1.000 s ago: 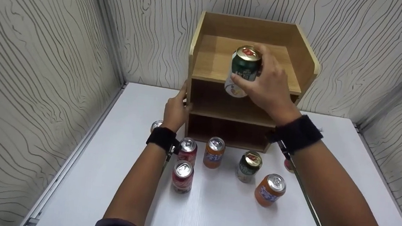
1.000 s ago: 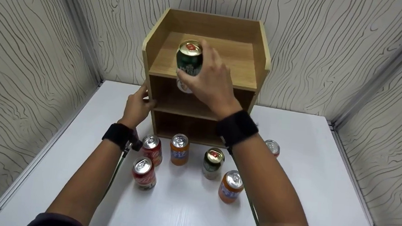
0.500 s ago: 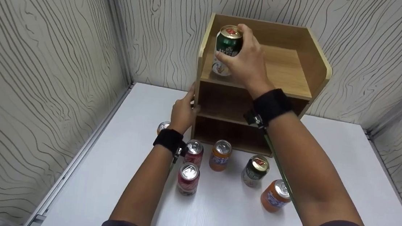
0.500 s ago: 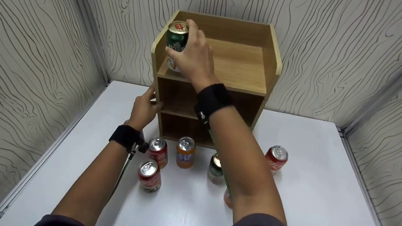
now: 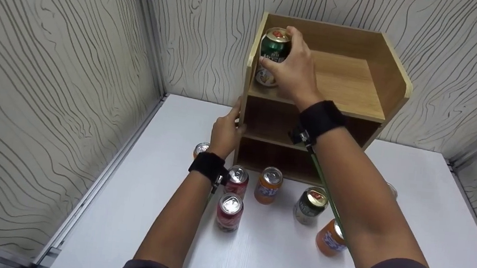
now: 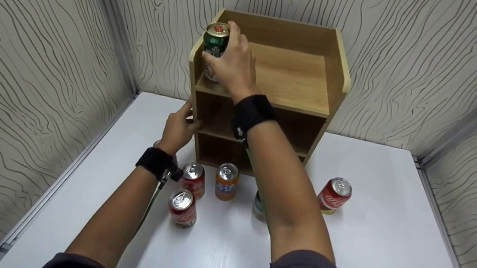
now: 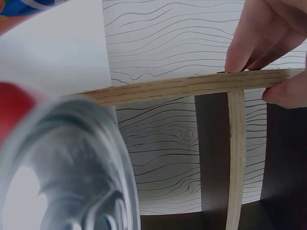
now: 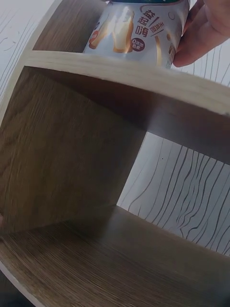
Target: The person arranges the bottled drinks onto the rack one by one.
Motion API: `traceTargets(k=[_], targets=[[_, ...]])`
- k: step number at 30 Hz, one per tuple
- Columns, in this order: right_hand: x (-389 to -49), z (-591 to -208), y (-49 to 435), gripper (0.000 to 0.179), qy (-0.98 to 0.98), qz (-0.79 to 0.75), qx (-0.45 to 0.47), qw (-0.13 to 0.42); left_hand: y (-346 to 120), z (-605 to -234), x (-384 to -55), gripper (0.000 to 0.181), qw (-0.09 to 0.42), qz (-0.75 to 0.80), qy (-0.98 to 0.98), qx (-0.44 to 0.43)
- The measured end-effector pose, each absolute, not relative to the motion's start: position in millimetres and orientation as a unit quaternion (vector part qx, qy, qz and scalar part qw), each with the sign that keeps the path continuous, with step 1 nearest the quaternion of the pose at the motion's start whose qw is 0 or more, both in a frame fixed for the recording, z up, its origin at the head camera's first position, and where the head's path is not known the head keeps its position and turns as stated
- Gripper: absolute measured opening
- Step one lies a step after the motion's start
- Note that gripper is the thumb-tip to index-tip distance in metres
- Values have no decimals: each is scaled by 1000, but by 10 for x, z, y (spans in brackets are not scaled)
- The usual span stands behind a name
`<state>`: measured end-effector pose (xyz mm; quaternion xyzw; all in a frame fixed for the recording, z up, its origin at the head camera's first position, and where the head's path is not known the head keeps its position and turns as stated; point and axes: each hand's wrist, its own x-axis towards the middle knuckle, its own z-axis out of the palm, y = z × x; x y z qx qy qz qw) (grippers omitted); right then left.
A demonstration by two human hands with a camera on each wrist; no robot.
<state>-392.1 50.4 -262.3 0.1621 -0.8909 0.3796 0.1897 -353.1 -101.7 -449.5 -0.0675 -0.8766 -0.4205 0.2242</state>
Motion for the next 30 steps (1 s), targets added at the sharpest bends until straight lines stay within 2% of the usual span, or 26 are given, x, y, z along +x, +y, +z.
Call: traceTargets(k=[11, 19, 30], targets=[[-3938, -2645, 499, 94, -900, 362, 161, 180, -999, -4482, -3522, 78, 229, -415, -878, -67], [-3854, -2637, 608, 111, -912, 335, 168, 168, -1001, -4485, -3522, 81, 235, -412, -878, -67], [-3423, -2836, 1125, 91, -886, 330, 217, 242, -1026, -4497, -3497, 77, 239, -406, -879, -68]])
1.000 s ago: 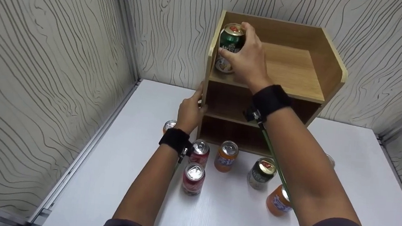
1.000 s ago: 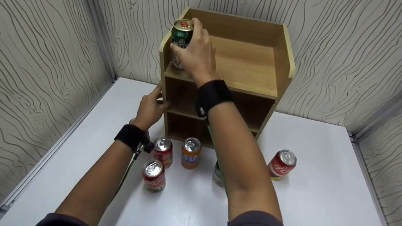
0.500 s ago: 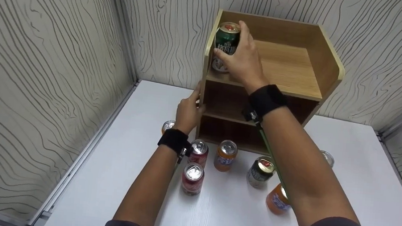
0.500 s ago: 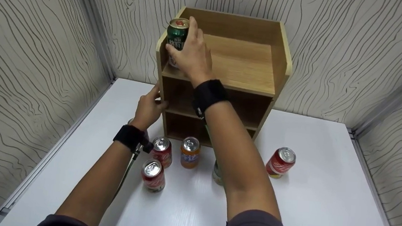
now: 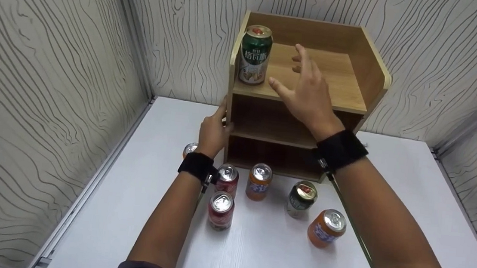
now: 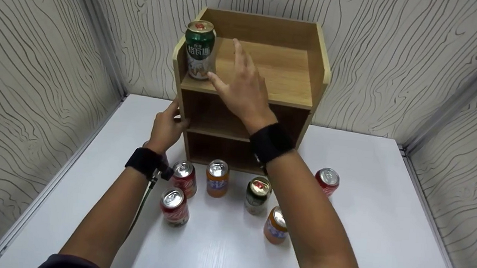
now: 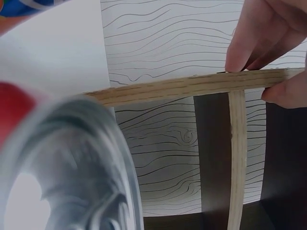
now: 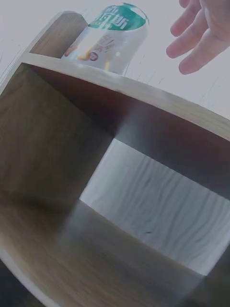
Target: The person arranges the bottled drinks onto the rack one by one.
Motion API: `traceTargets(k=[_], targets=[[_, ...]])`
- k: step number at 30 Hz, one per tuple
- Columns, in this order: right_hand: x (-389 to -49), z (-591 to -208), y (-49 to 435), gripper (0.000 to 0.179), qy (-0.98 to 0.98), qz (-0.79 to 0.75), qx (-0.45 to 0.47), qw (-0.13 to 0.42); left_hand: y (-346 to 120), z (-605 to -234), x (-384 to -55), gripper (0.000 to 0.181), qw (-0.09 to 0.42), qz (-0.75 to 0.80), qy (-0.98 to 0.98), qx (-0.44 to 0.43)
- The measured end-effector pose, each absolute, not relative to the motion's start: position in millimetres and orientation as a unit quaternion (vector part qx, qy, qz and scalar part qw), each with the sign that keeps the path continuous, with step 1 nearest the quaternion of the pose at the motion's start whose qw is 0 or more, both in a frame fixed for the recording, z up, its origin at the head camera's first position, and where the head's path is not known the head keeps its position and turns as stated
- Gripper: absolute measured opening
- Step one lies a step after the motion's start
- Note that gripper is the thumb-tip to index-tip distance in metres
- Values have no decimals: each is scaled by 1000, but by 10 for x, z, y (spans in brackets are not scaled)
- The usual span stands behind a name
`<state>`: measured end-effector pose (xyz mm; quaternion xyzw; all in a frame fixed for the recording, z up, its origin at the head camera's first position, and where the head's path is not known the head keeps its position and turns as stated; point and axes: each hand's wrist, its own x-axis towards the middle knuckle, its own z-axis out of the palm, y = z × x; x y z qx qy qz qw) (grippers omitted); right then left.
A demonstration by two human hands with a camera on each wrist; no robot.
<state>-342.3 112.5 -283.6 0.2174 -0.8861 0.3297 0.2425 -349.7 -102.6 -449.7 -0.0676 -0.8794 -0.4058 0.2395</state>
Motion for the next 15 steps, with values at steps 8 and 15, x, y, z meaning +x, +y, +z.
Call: traceTargets(k=[8, 15], targets=[[-3040, -3293, 1545, 76, -859, 308, 264, 312, -1046, -4514, -3492, 79, 236, -400, -884, -57], [-2775, -3698, 1888, 75, -866, 283, 266, 314, -1023, -4499, -3499, 77, 238, -402, -882, -60]])
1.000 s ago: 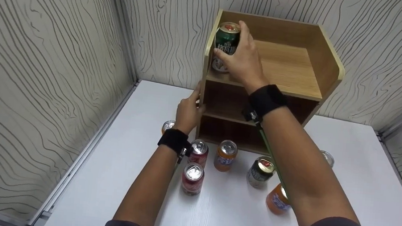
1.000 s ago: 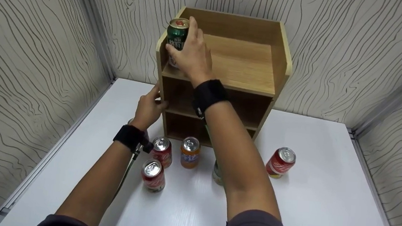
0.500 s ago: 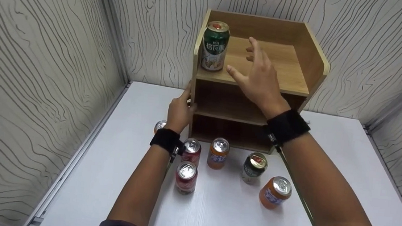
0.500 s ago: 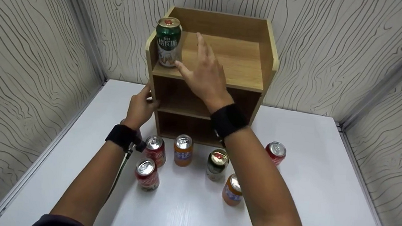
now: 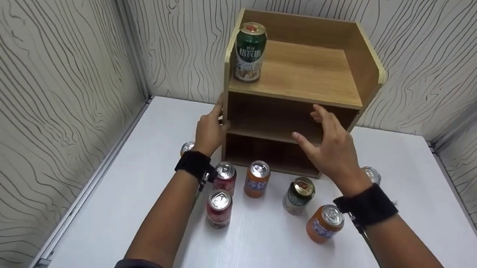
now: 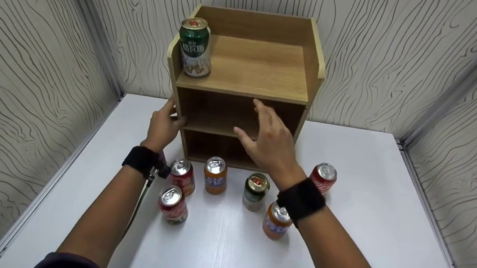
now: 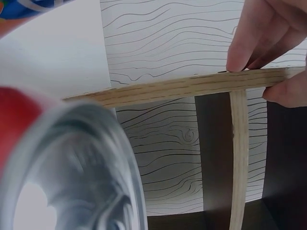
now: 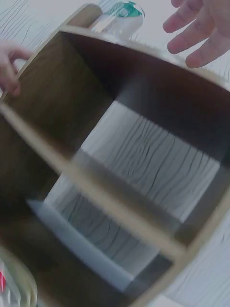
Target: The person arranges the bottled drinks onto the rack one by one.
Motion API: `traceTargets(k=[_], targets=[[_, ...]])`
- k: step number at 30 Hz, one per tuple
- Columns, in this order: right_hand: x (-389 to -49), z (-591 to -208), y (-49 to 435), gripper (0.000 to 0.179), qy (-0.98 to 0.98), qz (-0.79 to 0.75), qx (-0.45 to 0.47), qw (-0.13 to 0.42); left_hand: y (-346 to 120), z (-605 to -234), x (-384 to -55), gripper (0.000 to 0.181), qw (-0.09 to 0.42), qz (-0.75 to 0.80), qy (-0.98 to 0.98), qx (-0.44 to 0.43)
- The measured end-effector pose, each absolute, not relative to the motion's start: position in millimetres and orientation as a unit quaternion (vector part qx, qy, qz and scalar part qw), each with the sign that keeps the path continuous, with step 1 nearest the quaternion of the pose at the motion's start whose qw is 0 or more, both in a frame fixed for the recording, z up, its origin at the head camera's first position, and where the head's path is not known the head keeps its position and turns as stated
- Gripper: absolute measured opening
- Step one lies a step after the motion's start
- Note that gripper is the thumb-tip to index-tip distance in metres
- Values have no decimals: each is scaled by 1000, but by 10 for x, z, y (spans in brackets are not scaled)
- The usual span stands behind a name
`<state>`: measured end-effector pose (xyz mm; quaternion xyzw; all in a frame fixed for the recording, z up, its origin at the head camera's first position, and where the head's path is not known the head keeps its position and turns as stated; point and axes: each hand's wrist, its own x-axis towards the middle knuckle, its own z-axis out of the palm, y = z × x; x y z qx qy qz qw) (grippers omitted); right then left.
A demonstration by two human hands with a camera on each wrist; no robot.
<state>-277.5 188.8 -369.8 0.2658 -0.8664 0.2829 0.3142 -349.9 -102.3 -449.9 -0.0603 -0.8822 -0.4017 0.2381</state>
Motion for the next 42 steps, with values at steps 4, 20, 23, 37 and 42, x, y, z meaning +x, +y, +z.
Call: traceTargets(k=[4, 20, 23, 37, 42], targets=[[-2680, -3949, 2015, 76, -886, 279, 247, 277, -1036, -4481, -3499, 76, 235, -409, -880, -58], [-2446, -4694, 2301, 95, -962, 210, 146, 93, -1028, -4483, -3513, 77, 232, -424, -873, -64], [-2427, -4775, 2289, 100, -968, 199, 141, 52, -1025, -4482, -3506, 76, 234, -421, -874, -64], [-2412, -5001, 2218, 99, -975, 185, 122, -11, -1013, -4505, -3516, 77, 241, -404, -880, -62], [-2434, -5008, 2201, 89, -977, 172, 123, -11, -1020, -4512, -3523, 74, 242, -403, -880, -62]])
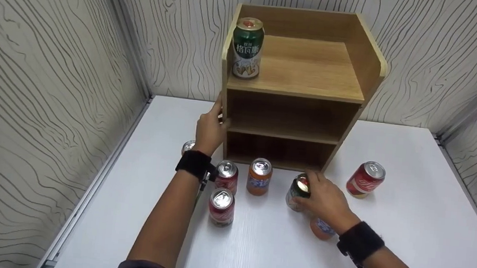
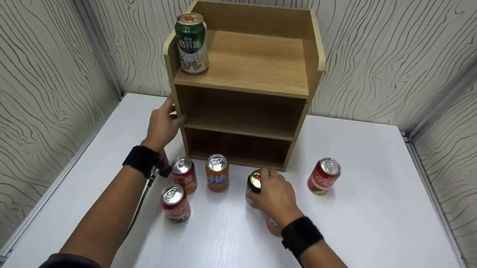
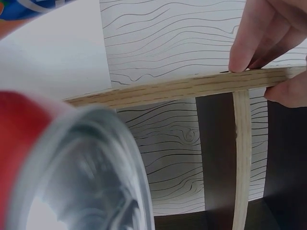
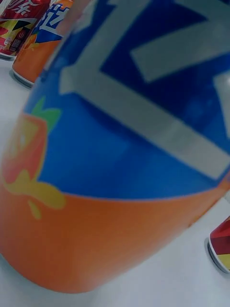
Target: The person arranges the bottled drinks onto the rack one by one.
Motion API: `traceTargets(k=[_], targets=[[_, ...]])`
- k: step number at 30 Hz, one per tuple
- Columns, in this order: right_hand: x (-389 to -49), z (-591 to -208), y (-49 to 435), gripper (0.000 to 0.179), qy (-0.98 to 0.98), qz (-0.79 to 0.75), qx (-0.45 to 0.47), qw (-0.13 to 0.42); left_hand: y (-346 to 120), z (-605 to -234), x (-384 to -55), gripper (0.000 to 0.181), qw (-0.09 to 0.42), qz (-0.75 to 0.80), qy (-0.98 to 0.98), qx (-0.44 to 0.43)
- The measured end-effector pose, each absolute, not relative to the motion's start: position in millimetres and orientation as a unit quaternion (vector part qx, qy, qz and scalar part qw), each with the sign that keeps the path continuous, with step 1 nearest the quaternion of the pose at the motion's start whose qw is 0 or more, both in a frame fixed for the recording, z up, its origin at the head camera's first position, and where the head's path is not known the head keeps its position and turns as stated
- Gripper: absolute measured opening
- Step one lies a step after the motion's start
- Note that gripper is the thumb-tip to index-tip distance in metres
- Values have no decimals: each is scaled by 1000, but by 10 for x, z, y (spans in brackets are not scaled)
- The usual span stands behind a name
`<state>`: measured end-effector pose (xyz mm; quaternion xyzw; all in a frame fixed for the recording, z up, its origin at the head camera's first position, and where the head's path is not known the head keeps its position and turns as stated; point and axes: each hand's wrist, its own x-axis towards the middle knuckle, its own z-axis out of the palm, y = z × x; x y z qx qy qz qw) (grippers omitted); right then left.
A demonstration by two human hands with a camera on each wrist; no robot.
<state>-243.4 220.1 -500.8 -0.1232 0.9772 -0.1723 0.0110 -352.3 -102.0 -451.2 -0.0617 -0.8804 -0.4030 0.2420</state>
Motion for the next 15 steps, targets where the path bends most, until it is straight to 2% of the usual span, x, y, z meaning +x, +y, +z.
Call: traceTargets(k=[7, 15], targets=[[-2459, -5005, 2209, 78, 974, -195, -118, 8, -1027, -4502, -3528, 75, 234, -414, -877, -68], [-2410, -4804, 2244, 79, 964, -224, -131, -59, -1060, -4520, -3530, 72, 237, -441, -862, -79]])
